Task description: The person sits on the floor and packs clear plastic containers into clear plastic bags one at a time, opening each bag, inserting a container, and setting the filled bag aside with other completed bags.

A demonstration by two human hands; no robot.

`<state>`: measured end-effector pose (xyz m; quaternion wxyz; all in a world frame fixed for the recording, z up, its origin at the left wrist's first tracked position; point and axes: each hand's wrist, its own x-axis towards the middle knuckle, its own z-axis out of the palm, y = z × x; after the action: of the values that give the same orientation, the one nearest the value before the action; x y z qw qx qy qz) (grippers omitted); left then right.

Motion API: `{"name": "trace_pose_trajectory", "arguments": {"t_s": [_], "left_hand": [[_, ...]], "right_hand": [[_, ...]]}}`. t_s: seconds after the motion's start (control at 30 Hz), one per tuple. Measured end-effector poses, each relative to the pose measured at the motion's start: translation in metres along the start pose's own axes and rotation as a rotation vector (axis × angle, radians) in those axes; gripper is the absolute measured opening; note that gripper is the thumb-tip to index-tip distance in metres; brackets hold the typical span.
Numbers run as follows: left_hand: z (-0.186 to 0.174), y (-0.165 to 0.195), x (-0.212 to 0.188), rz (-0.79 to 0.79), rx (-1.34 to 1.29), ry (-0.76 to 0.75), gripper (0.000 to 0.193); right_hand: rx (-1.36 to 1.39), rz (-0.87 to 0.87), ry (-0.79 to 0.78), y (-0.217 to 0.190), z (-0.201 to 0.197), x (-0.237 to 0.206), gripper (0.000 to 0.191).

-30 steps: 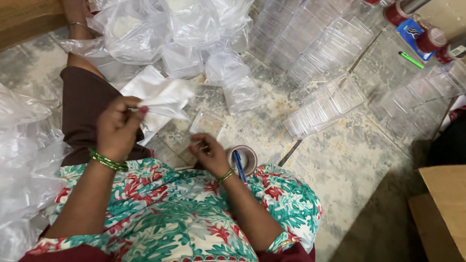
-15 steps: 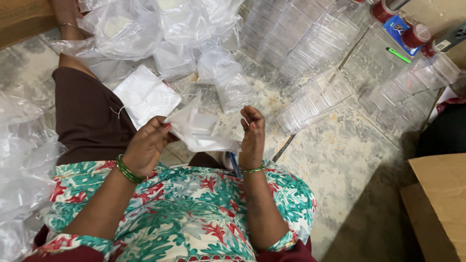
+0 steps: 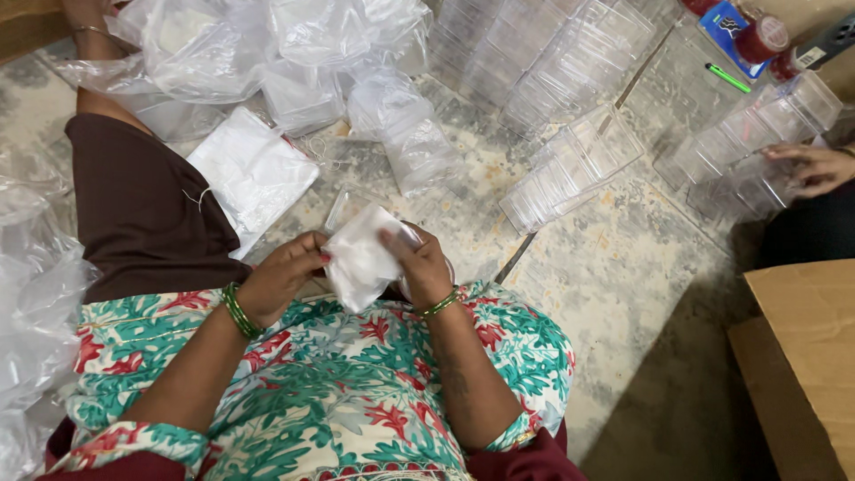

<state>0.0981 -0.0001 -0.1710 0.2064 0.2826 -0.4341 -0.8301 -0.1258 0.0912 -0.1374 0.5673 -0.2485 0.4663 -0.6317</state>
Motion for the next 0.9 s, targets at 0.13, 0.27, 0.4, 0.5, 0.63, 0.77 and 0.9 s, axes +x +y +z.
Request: {"name": "trace_pose_trajectory", "arguments": {"t_s": [0.13, 0.27, 0.4, 0.5, 0.63, 0.77, 0.9], "left_hand": [[0.008, -0.004, 0.006, -0.081, 0.125, 0.203, 0.027], [0.041, 0.001, 0.001, 0.448, 0.467, 0.229, 0.065], [0.071, 0.009, -0.002, 0.685, 1.023, 0.334, 0.092], [0.068, 0.009, 0.005, 0.516, 0.691, 0.258, 0.057], [0.044, 0.002, 0.012, 0.350, 0.409, 0.181, 0.022], [0.027, 0.007, 0.009, 0.113, 0.025, 0.310, 0.018], [0.018, 0.024, 0.003, 0.050, -0.209, 0.266, 0.020]], "right_hand": [[-0.470, -0.126, 0.122, -0.002, 0.007, -0.004, 0.023], [-0.505, -0.190, 0.231, 0.001, 0.015, -0.001, 0.020], [-0.362, -0.172, 0.165, 0.007, 0.009, 0.003, 0.015], [-0.266, -0.129, 0.154, 0.011, 0.000, 0.004, 0.015], [-0.155, -0.105, 0.114, 0.011, -0.009, 0.007, 0.021], [0.175, -0.021, 0.043, 0.009, -0.005, 0.011, 0.013], [0.229, -0.102, 0.044, 0.006, -0.005, 0.013, 0.014]]}}
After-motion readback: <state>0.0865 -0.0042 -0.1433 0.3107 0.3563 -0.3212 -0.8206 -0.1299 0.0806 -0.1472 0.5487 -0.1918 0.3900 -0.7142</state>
